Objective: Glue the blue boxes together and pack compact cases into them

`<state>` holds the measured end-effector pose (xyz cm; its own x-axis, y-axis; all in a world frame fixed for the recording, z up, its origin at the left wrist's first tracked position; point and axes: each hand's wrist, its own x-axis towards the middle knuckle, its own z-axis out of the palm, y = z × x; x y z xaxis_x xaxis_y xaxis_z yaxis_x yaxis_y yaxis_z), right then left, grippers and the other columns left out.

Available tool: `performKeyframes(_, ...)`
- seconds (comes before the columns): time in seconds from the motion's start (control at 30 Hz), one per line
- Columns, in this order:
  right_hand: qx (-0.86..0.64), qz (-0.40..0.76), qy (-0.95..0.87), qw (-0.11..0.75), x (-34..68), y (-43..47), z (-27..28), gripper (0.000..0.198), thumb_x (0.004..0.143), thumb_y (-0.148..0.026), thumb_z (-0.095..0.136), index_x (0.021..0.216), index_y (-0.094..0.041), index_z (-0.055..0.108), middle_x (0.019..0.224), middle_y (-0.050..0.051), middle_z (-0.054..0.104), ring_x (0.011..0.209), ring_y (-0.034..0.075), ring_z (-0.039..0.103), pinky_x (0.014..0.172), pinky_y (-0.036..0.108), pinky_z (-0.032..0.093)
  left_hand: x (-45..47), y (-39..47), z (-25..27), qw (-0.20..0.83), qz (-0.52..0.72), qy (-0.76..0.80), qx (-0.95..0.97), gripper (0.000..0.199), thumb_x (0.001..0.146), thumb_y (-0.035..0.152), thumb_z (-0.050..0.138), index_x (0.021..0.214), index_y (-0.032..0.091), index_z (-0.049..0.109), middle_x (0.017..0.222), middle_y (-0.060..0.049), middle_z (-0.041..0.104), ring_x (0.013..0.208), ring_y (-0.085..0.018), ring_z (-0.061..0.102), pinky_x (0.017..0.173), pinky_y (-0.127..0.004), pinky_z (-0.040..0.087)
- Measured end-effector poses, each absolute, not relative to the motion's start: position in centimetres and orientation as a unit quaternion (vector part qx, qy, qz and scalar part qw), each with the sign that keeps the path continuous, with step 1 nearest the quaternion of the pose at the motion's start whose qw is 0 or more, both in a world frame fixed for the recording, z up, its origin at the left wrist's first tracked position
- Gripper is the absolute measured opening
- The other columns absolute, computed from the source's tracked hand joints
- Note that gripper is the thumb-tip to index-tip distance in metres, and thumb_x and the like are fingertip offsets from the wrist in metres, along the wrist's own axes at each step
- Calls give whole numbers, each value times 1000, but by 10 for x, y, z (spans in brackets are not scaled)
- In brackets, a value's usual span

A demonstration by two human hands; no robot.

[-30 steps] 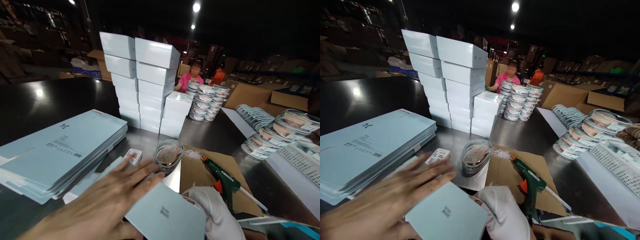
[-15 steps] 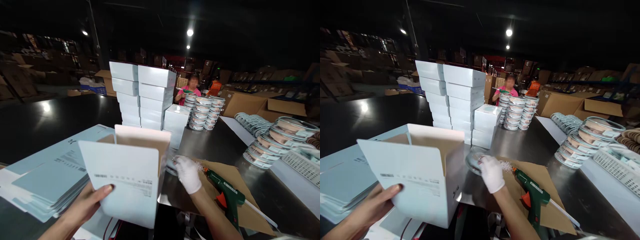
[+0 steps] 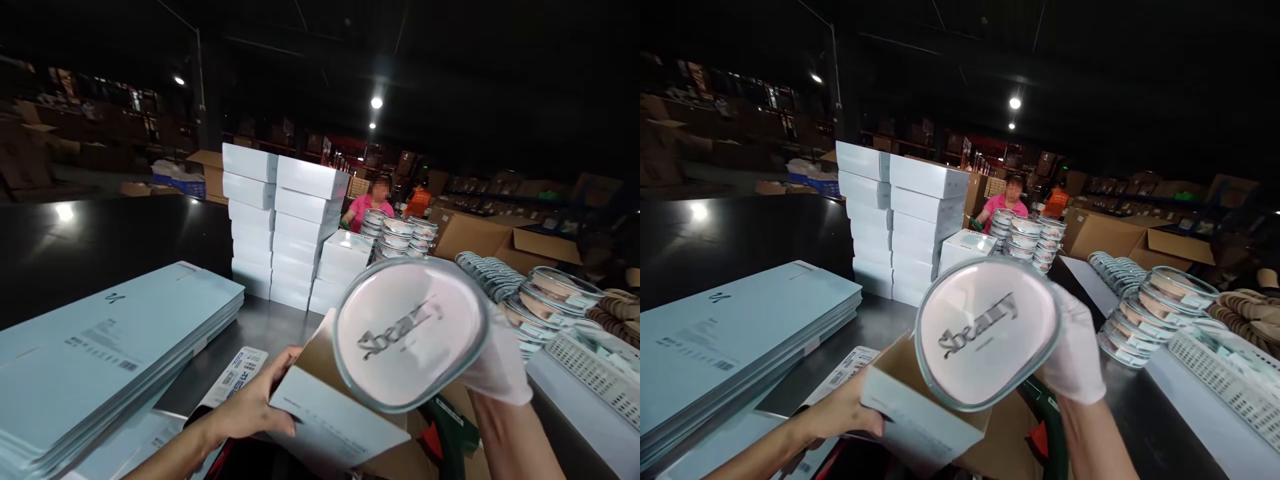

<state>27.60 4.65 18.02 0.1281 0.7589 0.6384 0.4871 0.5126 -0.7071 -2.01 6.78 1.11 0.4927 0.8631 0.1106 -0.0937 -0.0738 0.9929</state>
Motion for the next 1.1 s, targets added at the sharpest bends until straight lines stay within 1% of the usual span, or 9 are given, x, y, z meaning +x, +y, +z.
performKeyframes(0.1,-423,160,-701,551,244,29,159,25,93,-49,66,90,-27,78,85,2,76,75,20,70,70,33,59,-16,67,-2,606,403,312,610,101,46,60,97,131,24,56,107,-3,68,102,-30,60,89,-37,48)
performKeyframes(0.23,-438,105,-650,611,237,12,97,36,87,-49,74,118,-32,68,139,5,62,128,26,59,108,40,47,-21,60,-25,600,416,339,594,124,48,68,94,146,22,36,117,-9,63,102,-32,60,94,-44,47)
performKeyframes(0.33,-434,199,-592,649,235,5,47,49,90,-63,65,130,-36,55,157,6,48,145,28,46,117,44,38,-25,53,-34,559,478,332,591,129,57,71,89,154,28,16,140,-15,51,126,-38,52,110,-50,38)
performKeyframes(0.43,-434,267,-621,596,220,0,15,73,85,-79,56,143,-36,52,169,7,32,152,33,36,117,43,41,-27,47,-28,456,547,272,647,98,73,77,74,150,32,33,159,-14,33,149,-43,29,120,-53,28)
performKeyframes(0.53,-493,219,-586,604,197,2,0,68,93,-73,50,144,-29,56,167,9,36,150,37,38,115,46,43,-19,41,-14,385,522,280,708,62,95,74,45,127,24,62,156,-15,42,153,-43,23,121,-53,27)
performKeyframes(0.8,-526,189,-570,602,195,5,20,68,105,-46,40,164,-31,10,168,8,34,149,24,42,117,44,41,-4,36,3,376,552,426,611,29,104,49,44,123,29,54,156,-11,45,152,-32,33,117,-48,38)
performKeyframes(0.9,-700,66,-561,437,251,-1,39,67,98,-45,43,156,-14,29,156,19,49,141,31,52,116,47,42,-19,43,14,387,449,419,688,35,102,52,43,113,30,68,146,-8,58,149,-35,40,118,-51,39)
performKeyframes(1.0,-869,30,-478,128,313,-6,48,51,93,-44,46,123,-5,61,114,29,72,113,47,68,100,58,49,-36,52,15,399,390,383,736,37,90,48,64,124,33,67,149,-7,58,151,-37,38,120,-52,36)
performKeyframes(1.1,-883,112,-454,50,353,-9,42,30,87,-41,59,92,-13,69,86,24,76,92,46,75,85,53,55,-45,60,10,414,327,376,762,56,79,38,76,134,35,63,155,-6,55,156,-37,27,123,-54,26)
